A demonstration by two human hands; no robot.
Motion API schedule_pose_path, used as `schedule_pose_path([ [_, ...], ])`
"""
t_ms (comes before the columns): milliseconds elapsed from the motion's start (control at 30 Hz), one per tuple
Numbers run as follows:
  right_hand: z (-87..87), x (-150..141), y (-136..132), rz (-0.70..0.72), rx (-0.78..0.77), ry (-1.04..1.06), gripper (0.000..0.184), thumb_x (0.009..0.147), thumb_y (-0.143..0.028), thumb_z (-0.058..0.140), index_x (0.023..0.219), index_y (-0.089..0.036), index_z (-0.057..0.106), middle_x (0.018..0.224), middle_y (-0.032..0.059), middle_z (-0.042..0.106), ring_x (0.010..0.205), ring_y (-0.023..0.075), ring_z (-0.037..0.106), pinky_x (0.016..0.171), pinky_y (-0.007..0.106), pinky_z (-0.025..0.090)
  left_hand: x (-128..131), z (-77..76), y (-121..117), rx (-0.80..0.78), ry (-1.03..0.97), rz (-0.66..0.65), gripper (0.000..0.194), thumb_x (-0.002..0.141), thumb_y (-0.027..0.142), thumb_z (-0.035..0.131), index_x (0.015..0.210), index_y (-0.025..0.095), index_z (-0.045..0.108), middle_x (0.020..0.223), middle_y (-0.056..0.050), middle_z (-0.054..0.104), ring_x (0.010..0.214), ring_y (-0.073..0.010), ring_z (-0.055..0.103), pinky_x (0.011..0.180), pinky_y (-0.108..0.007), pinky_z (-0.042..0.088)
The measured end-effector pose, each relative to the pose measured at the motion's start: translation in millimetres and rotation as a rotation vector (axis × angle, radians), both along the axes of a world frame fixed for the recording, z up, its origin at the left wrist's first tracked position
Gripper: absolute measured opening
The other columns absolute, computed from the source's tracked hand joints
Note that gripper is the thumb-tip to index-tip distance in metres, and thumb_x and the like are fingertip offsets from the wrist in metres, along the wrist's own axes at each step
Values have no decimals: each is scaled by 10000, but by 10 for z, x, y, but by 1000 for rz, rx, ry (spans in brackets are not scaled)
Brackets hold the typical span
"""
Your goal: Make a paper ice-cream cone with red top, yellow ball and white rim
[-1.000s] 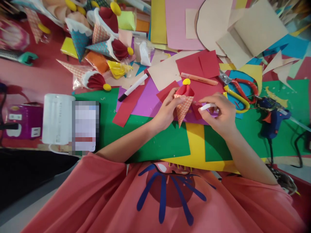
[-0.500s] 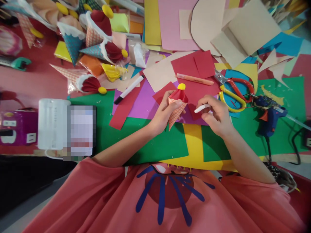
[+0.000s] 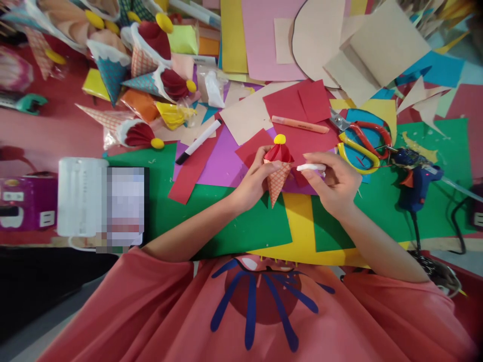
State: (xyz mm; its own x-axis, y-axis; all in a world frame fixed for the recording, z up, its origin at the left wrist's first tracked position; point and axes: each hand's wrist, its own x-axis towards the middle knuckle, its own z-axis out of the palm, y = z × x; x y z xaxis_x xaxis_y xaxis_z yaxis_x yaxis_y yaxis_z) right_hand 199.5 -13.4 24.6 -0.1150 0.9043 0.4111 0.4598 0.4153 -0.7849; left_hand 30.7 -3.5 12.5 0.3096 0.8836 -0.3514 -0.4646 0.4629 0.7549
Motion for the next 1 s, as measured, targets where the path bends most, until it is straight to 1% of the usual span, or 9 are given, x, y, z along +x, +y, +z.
schedule_pose_path([
  [67, -23, -9, -11, -17, -19, 25, 144, 891, -319, 639, 1024, -282, 680, 943, 30, 738, 795, 169, 692, 669, 318, 566, 1, -7, -4, 5, -4, -2, 451, 709, 385, 636, 1087, 250, 430, 950, 17, 616, 850, -150, 628, 790, -293, 497],
  [133, -36, -22, -9, 2, -21, 48, 100, 892, -295, 633, 981, -274, 675, 918, 18, 737, 805, 169, 695, 683, 327, 568, 6, -16, -9, 7, 12, -18, 421, 708, 410, 613, 1051, 249, 429, 934, 18, 602, 844, -150, 620, 783, -294, 493],
  [233, -42, -50, 14, 48, 56, 75, 51, 869, -260, 653, 919, -269, 661, 892, 2, 729, 839, 178, 688, 733, 361, 561, 17, -37, -16, 15, 32, -41, 392, 722, 417, 559, 1044, 252, 411, 897, 17, 588, 862, -163, 619, 807, -311, 492],
  [300, -39, -68, 28, 67, 100, 80, 60, 852, -242, 670, 903, -268, 655, 871, 2, 719, 834, 179, 678, 729, 363, 554, 22, -57, -22, 15, 29, -50, 397, 721, 418, 547, 1052, 252, 403, 893, 17, 587, 875, -169, 623, 810, -315, 494],
  [500, -28, -100, 31, 80, 115, 27, 68, 850, -220, 667, 896, -269, 661, 839, 0, 698, 804, 171, 666, 688, 342, 538, -3, -129, -45, 44, 69, -74, 388, 755, 397, 565, 1082, 272, 397, 956, 30, 573, 886, -148, 610, 829, -298, 484],
  [733, -37, -102, 40, 82, 96, 3, 72, 849, -205, 673, 893, -263, 676, 832, 10, 670, 810, 169, 655, 693, 331, 530, -19, -125, -49, 79, 46, -88, 389, 779, 397, 605, 1084, 270, 400, 996, 21, 548, 951, -151, 595, 856, -289, 468],
  [800, -38, -105, 41, 82, 93, 3, 70, 851, -208, 670, 890, -265, 679, 828, 10, 668, 802, 169, 652, 698, 334, 532, -21, -130, -52, 91, 58, -91, 397, 788, 422, 610, 1089, 268, 402, 1001, 14, 545, 968, -156, 588, 872, -292, 461],
  [900, -49, -101, 36, 89, 73, -5, 66, 850, -232, 674, 902, -273, 684, 844, 11, 672, 802, 171, 651, 704, 338, 538, -24, -143, -60, 151, 106, -86, 439, 796, 504, 637, 1093, 269, 415, 1029, 9, 538, 1001, -156, 574, 904, -286, 442],
  [1000, -63, -88, 29, 110, 80, -39, 80, 854, -242, 666, 925, -275, 681, 864, 18, 676, 806, 176, 654, 690, 337, 541, -23, -154, -63, 199, 143, -92, 461, 799, 548, 655, 1086, 269, 426, 1017, 18, 529, 974, -140, 573, 900, -272, 437],
])
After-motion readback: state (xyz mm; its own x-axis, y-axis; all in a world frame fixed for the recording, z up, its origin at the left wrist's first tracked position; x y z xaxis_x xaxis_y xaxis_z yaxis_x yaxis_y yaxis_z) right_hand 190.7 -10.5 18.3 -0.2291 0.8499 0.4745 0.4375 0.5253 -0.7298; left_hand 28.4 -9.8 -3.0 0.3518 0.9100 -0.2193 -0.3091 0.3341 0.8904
